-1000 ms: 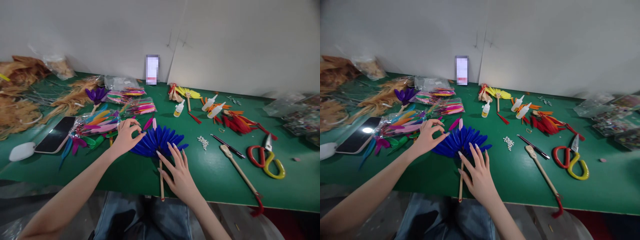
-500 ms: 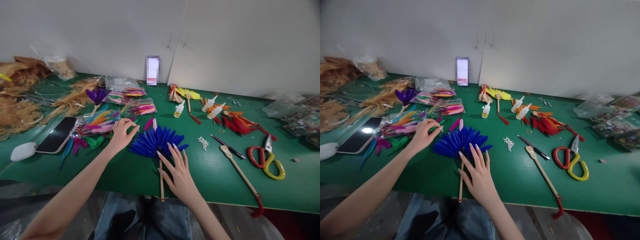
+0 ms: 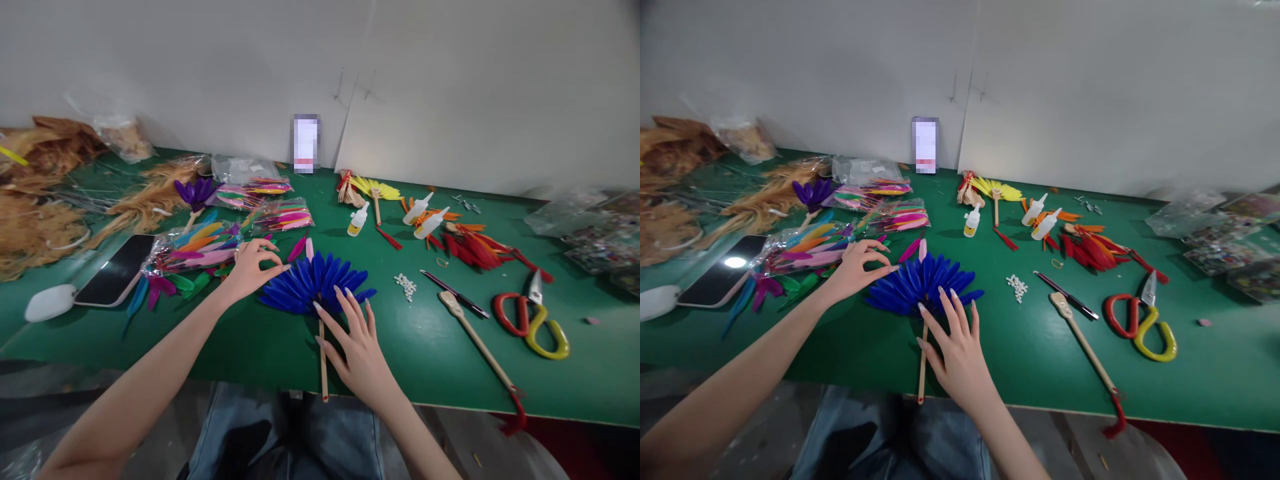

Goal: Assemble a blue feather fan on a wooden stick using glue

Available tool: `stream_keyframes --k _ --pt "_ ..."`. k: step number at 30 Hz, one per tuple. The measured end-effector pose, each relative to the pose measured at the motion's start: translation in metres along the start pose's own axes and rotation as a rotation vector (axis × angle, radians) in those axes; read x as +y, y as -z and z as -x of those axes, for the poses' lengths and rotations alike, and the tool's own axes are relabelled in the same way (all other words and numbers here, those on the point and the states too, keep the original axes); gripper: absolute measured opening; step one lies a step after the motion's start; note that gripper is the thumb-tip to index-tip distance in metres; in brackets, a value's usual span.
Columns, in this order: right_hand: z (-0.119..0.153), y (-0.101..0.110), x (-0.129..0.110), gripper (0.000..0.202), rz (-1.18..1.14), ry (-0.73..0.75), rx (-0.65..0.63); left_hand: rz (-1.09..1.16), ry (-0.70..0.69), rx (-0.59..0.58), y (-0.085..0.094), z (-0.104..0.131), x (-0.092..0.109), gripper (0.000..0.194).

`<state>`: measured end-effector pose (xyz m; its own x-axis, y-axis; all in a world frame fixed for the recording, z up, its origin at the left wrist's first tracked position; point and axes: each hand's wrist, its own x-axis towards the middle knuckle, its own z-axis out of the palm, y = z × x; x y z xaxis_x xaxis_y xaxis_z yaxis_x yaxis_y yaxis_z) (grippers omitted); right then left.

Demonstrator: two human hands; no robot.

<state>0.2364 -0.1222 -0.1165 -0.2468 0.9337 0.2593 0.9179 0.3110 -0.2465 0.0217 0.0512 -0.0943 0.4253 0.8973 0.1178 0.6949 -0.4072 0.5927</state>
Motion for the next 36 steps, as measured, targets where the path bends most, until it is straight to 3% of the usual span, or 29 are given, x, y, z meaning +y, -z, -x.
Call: stream_keyframes --k 14,36 --pt "0.000 0.000 0.000 0.053 0.015 0.003 -0.011 -0.055 -0.127 0.102 -0.002 -0.007 0.011 0.019" --pt "0.001 0.000 0.000 0.053 0.019 -0.001 -0.019 -0.064 -0.049 0.069 -0.007 -0.006 0.006 0.023"
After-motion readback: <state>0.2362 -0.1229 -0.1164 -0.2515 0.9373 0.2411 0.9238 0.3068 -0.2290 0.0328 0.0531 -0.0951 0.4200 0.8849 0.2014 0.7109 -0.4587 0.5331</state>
